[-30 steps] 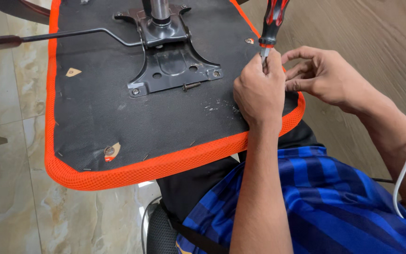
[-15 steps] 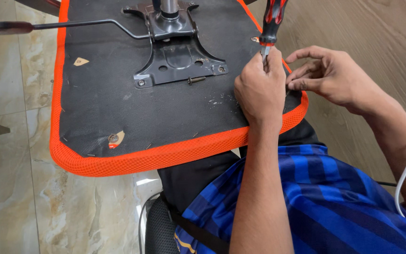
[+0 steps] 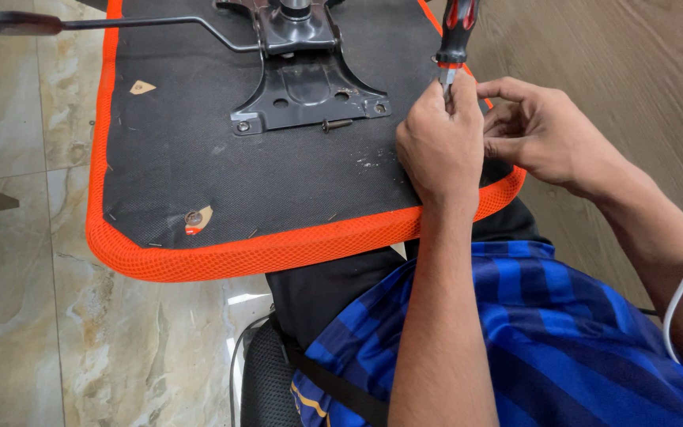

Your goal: The person uses a screwdriver to tighten screws on the underside of an office chair seat, securing the metal mounting plate to the seat base. The person works on multiple screws around the central gas lift attachment.

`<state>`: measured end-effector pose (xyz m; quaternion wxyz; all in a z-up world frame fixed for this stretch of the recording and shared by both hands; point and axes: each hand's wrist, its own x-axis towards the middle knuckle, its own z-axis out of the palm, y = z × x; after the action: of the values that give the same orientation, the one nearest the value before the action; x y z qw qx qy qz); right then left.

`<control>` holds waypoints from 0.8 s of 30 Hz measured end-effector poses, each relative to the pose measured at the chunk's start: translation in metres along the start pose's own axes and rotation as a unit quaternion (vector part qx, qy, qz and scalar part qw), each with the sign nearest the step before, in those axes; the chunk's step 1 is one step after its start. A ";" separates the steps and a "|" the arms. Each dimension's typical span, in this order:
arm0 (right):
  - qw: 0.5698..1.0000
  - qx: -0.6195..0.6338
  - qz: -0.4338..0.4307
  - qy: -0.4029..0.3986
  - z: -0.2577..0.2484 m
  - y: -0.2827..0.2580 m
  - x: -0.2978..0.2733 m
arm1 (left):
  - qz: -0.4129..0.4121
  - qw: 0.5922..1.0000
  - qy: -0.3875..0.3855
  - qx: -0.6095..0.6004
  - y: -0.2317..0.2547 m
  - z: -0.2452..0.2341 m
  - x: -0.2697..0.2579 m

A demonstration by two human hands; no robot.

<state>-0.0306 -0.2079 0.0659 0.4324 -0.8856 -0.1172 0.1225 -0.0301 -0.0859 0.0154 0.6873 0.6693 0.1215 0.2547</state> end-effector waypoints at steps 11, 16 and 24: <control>0.972 -0.228 -0.033 0.045 0.016 -0.031 -0.005 | -0.027 0.999 -0.016 -0.017 0.002 -0.004 0.001; 0.983 -0.166 -0.021 0.071 0.024 -0.016 -0.005 | -0.017 1.000 -0.002 -0.002 -0.001 -0.003 0.002; 0.988 -0.131 -0.058 0.060 0.025 0.020 -0.024 | -0.013 1.000 0.006 0.023 -0.003 -0.002 0.005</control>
<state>-0.0591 -0.2089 0.0377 0.3254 -0.9320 -0.1571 0.0280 -0.0262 -0.0814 0.0136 0.6744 0.6818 0.1399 0.2468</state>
